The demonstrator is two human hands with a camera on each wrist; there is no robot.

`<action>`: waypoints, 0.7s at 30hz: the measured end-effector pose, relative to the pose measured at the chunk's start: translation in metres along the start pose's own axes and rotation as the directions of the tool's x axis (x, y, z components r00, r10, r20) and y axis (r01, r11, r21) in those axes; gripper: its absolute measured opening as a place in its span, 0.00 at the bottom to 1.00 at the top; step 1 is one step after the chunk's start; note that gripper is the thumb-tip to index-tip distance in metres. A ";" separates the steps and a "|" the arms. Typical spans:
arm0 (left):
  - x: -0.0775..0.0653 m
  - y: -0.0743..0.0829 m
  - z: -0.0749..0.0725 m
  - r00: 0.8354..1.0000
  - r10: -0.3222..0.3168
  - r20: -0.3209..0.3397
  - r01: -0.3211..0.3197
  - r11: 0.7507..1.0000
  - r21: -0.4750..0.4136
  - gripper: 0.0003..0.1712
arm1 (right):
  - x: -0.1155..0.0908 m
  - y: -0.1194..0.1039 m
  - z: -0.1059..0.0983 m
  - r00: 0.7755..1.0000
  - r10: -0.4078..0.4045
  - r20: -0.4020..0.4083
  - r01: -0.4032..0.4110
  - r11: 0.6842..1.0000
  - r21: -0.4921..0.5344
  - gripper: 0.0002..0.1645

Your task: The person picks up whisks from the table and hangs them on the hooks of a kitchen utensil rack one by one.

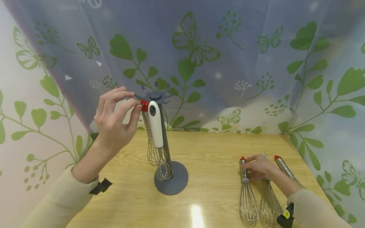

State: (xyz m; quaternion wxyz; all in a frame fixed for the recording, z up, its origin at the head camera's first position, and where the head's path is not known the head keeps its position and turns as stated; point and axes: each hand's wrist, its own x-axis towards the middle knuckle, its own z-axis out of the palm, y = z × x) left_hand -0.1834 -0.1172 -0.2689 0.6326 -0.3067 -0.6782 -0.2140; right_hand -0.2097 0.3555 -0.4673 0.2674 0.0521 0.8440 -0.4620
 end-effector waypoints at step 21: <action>0.000 -0.002 -0.001 1.000 0.001 0.019 -0.001 1.000 0.006 0.02 | 0.006 0.003 0.011 1.000 0.008 -0.010 -0.008 1.000 0.025 0.51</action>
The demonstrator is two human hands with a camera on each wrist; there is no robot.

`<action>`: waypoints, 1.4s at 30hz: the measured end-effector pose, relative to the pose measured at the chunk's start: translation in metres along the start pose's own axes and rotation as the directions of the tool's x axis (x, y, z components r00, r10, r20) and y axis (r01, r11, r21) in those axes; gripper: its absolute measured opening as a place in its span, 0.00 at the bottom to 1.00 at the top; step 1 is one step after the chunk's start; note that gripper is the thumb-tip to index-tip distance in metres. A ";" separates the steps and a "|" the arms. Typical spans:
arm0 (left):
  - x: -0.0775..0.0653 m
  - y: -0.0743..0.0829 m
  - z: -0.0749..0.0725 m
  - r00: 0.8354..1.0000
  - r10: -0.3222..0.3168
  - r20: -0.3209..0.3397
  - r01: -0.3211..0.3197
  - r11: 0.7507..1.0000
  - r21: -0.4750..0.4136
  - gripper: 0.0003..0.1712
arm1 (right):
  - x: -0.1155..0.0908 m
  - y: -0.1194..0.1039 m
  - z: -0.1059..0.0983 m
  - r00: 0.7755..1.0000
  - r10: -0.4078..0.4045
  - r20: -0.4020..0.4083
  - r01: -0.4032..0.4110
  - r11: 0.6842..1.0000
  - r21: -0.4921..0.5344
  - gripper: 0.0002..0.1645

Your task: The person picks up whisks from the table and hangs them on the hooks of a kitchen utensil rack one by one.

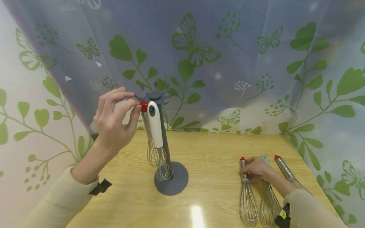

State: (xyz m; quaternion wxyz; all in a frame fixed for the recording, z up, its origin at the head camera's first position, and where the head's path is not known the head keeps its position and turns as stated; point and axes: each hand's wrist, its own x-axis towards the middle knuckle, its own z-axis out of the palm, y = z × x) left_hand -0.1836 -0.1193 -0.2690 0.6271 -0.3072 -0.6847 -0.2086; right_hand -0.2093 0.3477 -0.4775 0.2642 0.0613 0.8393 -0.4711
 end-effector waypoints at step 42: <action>0.000 0.000 0.000 1.000 -0.007 -0.003 0.007 1.000 -0.005 0.02 | 0.000 -0.011 0.006 0.994 -0.076 -0.076 0.072 0.996 -0.050 0.46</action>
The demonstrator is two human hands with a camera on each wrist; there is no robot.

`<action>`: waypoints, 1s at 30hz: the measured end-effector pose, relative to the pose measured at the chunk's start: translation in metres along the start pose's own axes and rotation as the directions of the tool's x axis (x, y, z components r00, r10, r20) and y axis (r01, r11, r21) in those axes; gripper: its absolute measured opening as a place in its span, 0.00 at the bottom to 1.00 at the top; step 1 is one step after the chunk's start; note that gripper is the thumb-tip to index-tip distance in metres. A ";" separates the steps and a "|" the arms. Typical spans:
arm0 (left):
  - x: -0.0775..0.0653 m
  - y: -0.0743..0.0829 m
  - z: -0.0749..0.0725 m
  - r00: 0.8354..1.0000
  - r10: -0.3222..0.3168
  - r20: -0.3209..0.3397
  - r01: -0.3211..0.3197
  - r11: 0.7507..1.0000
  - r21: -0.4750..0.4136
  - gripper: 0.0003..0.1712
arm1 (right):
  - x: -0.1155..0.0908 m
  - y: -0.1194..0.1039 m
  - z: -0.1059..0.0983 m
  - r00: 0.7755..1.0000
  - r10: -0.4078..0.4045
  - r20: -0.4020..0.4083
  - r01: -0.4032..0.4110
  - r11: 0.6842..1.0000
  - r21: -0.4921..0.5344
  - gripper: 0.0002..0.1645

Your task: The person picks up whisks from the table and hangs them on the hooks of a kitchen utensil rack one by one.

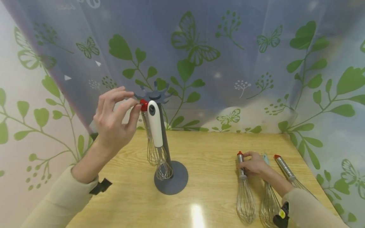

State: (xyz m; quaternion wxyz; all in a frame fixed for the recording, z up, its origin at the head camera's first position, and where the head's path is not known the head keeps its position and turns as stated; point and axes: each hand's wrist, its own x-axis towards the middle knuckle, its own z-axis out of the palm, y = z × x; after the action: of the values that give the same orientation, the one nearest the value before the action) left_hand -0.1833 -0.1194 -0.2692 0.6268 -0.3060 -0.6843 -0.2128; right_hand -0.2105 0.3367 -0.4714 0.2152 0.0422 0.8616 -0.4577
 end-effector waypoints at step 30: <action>0.000 0.001 0.001 1.000 -0.010 0.004 0.010 1.000 0.010 0.02 | -0.016 -0.031 0.017 0.996 -0.085 -0.020 0.087 0.990 0.108 0.44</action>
State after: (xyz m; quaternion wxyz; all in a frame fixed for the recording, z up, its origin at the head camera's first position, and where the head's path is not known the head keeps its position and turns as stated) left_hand -0.1834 -0.1185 -0.2691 0.6259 -0.2998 -0.6882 -0.2117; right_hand -0.1987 0.3068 -0.4488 0.1857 0.0201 0.8380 -0.5127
